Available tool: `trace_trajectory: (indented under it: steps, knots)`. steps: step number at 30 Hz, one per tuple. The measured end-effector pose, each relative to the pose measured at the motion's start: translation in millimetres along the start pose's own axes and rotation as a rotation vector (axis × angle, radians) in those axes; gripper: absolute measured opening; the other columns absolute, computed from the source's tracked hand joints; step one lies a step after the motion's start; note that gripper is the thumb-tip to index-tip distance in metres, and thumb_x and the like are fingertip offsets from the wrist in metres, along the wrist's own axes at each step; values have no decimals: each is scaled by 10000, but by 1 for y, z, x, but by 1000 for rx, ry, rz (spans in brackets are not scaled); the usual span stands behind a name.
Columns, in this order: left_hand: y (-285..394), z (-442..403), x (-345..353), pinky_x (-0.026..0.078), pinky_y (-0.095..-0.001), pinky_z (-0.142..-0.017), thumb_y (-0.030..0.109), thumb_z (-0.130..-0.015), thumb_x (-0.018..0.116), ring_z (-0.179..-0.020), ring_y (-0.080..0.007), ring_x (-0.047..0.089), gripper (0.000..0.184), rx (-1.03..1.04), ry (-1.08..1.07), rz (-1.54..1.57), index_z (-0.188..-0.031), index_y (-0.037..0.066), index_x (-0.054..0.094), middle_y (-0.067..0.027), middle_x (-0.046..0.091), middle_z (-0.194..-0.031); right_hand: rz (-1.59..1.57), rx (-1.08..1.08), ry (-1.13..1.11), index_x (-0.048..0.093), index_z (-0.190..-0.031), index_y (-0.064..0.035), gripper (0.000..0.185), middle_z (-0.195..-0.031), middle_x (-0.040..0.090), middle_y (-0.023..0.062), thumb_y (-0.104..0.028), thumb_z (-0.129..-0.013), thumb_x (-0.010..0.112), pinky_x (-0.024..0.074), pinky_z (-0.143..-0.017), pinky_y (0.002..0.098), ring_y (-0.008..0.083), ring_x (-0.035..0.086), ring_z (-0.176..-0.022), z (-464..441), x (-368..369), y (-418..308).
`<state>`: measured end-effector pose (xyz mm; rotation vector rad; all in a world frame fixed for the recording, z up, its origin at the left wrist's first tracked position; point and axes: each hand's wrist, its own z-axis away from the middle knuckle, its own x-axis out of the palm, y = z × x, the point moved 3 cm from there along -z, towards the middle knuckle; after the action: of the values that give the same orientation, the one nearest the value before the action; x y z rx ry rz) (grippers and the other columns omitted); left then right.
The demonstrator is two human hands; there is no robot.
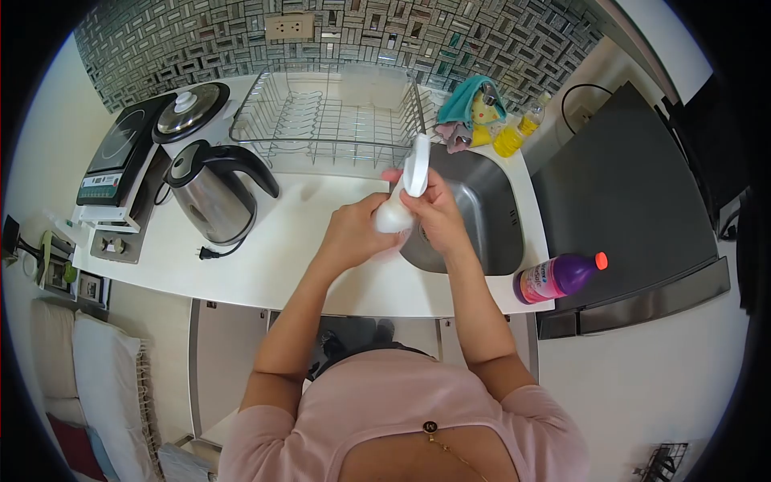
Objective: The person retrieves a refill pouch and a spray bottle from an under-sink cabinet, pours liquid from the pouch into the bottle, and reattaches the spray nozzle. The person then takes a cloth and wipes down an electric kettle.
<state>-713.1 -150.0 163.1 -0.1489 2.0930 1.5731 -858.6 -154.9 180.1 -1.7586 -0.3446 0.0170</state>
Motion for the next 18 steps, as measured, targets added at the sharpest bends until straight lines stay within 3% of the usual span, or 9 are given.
trace_trajectory:
  steps: [2,4,7,10,13,16,18]
  knots:
    - [13,4,2,503,-343,-724,244,-586,775,-783,-294,661,562,9,126,-168,-1072,19,604,-170,666,-836,78,15,141,379,-1322,1,536,-1219,558,103,-111,-850,606,381,-981,320,162,512,-1105,3,6,2]
    - [8,3,3,503,-352,-710,245,-591,772,-771,-301,656,556,43,115,-183,-1070,22,599,-168,663,-824,126,66,264,390,-1302,2,537,-1221,556,94,-89,-833,635,388,-968,307,153,514,-1098,7,12,3]
    - [2,4,-1,501,-373,-694,233,-595,768,-759,-312,647,534,35,43,-63,-1057,27,597,-165,659,-820,-160,19,113,461,-1174,4,454,-1182,559,94,-98,-799,695,402,-939,297,139,512,-1081,14,12,8]
    - [1,7,1,497,-386,-685,225,-597,767,-756,-320,643,520,12,22,30,-1047,27,596,-164,658,-823,-295,57,-9,470,-1146,-5,439,-1170,541,98,-103,-789,705,402,-930,292,133,494,-1096,13,4,-1]
    - [3,8,8,499,-380,-682,234,-604,769,-755,-320,648,514,43,110,-80,-1044,30,599,-171,660,-822,136,34,174,467,-1208,-1,449,-1186,520,92,-154,-831,656,393,-928,279,127,482,-1095,13,-5,11]
    - [3,7,12,503,-375,-681,241,-607,769,-752,-319,653,507,78,155,-161,-1041,40,602,-176,663,-813,185,4,302,487,-1216,-10,429,-1135,544,67,-173,-849,636,396,-907,267,121,501,-1044,15,0,20]
    - [3,6,11,506,-379,-680,236,-608,767,-747,-321,654,498,49,114,-135,-1038,47,603,-174,664,-802,-49,-47,235,507,-1181,-8,406,-1096,560,60,-174,-842,658,402,-894,268,120,511,-1021,18,3,13]
